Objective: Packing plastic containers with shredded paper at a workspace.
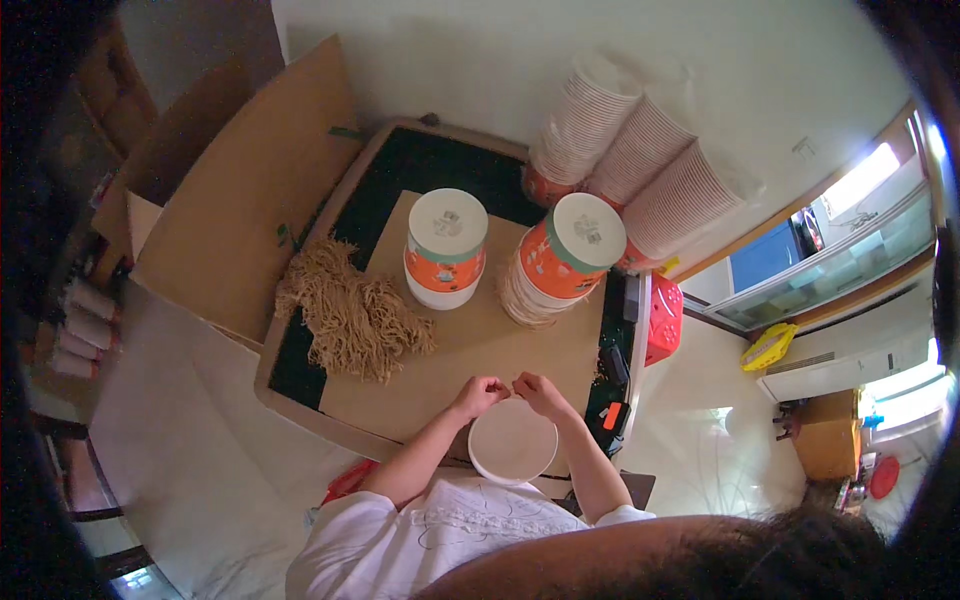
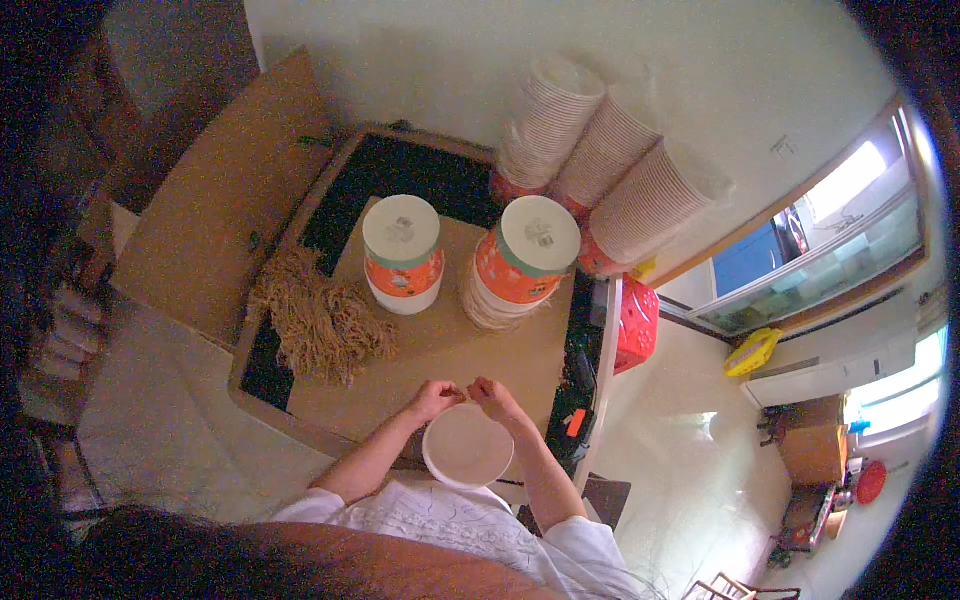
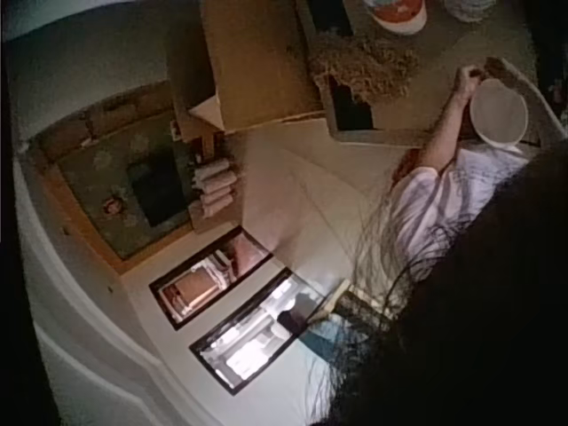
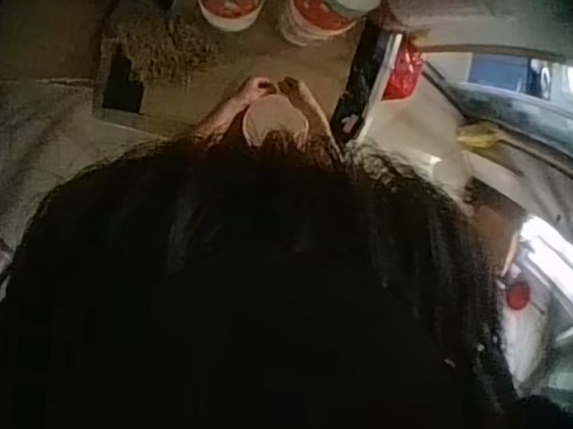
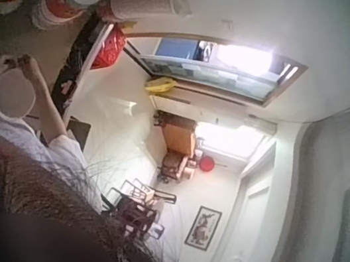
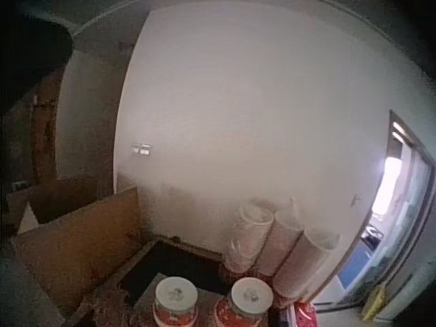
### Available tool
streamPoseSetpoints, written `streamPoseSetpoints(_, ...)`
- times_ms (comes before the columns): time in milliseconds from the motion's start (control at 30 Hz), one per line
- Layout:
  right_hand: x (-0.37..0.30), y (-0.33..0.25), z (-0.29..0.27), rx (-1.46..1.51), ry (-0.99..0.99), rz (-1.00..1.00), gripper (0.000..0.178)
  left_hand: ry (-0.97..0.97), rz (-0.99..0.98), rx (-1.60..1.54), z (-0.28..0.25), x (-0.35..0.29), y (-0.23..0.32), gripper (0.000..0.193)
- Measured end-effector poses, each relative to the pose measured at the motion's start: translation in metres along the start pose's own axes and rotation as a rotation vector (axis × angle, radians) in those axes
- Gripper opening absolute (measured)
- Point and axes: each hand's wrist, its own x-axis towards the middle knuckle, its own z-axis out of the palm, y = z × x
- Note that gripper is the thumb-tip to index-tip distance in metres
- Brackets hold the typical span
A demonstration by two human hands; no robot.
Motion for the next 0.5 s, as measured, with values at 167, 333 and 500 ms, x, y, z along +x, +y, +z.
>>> streamPoseSetpoints(167, -0.007, -0.019, 0.0, -0.025, 0.007, 0.018, 0.016, 0.008, 0.013, 0.001, -0.001, -0.001, -0.002, 0.013)
streamPoseSetpoints(333, -0.009, -0.012, 0.008, -0.223, 0.177, -0.141, 0.011, 0.072, 0.155, 0.048, -0.007, -0.002, 0.002, 0.016)
streamPoseSetpoints(500, -0.012, -0.014, 0.014, -0.21, 0.228, -0.153, 0.009, -0.161, 0.231, 0.336, -0.049, -0.022, 0.037, 0.017)
